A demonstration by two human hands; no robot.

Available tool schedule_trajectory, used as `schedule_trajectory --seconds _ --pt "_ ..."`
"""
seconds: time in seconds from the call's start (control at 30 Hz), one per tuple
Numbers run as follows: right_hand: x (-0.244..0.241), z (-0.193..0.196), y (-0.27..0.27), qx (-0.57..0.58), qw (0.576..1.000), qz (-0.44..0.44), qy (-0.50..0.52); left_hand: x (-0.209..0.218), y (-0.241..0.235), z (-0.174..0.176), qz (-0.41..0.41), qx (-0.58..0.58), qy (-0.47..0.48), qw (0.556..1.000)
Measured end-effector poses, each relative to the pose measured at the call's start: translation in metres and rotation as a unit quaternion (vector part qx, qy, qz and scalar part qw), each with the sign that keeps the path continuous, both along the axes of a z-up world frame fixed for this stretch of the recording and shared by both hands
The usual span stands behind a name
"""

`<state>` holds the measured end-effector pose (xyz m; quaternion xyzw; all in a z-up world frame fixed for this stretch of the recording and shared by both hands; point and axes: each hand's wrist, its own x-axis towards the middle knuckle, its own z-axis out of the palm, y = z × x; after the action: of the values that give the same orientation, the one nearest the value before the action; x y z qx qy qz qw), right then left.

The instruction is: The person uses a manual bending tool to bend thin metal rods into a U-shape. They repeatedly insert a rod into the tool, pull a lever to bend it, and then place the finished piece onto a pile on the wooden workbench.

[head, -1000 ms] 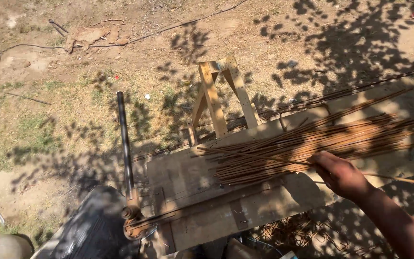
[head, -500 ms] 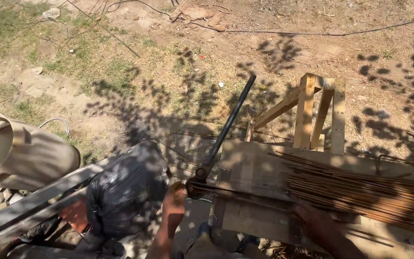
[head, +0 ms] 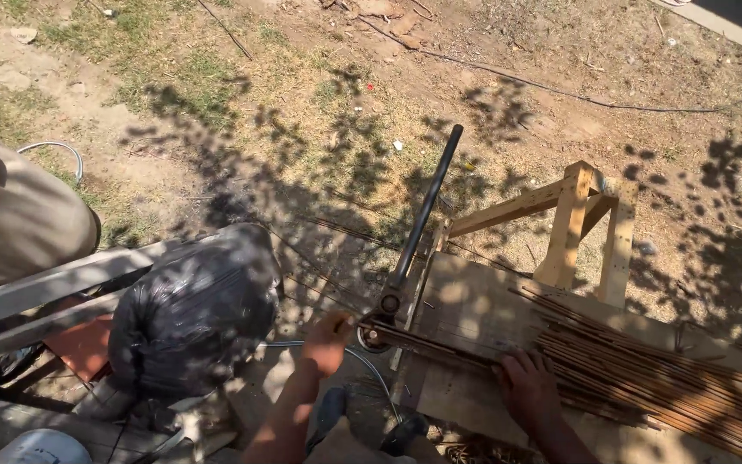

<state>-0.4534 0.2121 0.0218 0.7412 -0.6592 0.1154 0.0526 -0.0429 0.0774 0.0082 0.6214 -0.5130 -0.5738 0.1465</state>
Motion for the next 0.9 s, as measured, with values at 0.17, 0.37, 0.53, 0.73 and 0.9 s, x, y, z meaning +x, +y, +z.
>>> schedule_trajectory --seconds 0.17,0.37,0.53,0.73,0.9 --pt "0.092 0.032 -0.048 0.142 0.989 0.036 -0.035 0.002 -0.01 -0.004 -0.006 -0.137 0.07 0.988" --pt "0.115 0.018 -0.094 0.325 0.943 0.064 0.018 0.007 -0.018 -0.035 -0.01 -0.142 0.105 0.984" --pt "0.107 -0.006 -0.089 0.31 0.946 0.077 0.056 0.015 -0.022 -0.07 -0.017 -0.122 0.172 0.977" --pt "0.103 -0.016 -0.086 0.195 0.968 0.123 0.096 0.032 -0.09 0.001 0.0 0.034 0.265 0.964" --pt "0.109 -0.012 -0.086 0.147 0.976 0.127 0.101 -0.045 -0.182 0.122 -0.289 -0.211 0.079 0.93"
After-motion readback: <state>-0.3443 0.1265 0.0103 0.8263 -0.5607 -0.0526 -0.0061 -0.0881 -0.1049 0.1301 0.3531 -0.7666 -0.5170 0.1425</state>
